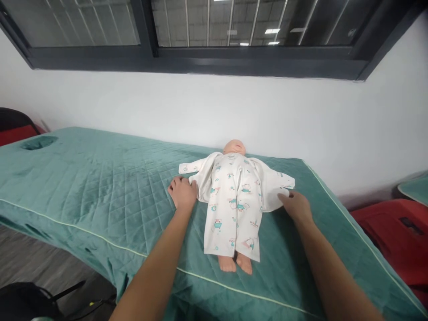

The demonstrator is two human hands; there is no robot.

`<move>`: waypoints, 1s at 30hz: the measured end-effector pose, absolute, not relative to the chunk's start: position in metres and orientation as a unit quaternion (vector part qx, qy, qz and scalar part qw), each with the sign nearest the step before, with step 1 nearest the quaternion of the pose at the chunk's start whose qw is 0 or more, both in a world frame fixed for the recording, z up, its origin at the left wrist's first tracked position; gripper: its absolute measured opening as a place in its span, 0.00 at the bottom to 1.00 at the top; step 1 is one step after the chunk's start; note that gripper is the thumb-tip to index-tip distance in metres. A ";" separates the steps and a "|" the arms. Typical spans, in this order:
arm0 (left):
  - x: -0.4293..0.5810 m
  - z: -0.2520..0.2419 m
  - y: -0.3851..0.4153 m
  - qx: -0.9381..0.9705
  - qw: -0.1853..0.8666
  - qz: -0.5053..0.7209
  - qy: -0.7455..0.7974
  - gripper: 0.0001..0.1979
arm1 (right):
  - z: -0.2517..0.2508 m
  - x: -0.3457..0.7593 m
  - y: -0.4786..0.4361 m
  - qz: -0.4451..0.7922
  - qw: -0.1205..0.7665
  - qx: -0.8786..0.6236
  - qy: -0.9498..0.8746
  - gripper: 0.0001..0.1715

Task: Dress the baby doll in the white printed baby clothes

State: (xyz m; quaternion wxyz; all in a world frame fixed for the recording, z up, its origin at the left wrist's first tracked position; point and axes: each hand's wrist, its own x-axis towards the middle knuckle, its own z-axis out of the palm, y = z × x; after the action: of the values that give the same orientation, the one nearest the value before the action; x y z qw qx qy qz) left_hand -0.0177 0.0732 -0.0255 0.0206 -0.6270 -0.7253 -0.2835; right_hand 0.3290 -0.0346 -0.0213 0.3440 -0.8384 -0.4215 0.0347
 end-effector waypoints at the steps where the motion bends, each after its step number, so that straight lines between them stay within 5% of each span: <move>1: -0.018 -0.025 0.073 -0.631 0.016 -0.288 -0.720 0.15 | -0.012 0.323 -0.031 0.037 0.386 -0.826 -0.408 0.14; 5: -0.021 -0.024 0.073 -0.635 -0.004 -0.298 -0.712 0.13 | 0.037 0.276 -0.028 0.038 0.526 -0.715 -0.459 0.13; 9: -0.021 -0.025 0.073 -0.634 -0.014 -0.299 -0.713 0.13 | 0.056 0.233 -0.043 0.110 0.367 -0.550 -0.742 0.01; 10: -0.022 -0.025 0.073 -0.635 -0.015 -0.298 -0.712 0.13 | 0.051 0.229 -0.048 0.076 0.357 -0.533 -0.763 0.07; 13: -0.022 -0.025 0.072 -0.638 -0.011 -0.298 -0.710 0.13 | 0.024 0.233 -0.062 -0.027 0.407 -0.583 -0.703 0.19; 21: -0.022 -0.022 0.070 -0.649 -0.017 -0.304 -0.697 0.13 | -0.021 0.250 -0.097 0.015 0.430 -0.641 -0.635 0.13; 30: -0.021 -0.022 0.070 -0.645 -0.027 -0.308 -0.698 0.13 | 0.016 0.242 -0.051 0.122 0.544 -0.687 -0.466 0.12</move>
State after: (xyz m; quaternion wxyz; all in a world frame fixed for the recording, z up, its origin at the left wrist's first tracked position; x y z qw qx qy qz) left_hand -0.0213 0.0699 -0.0215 -0.0275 -0.6455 -0.6983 -0.3082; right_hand 0.2416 -0.0510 0.0161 0.5436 -0.6871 -0.4664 0.1219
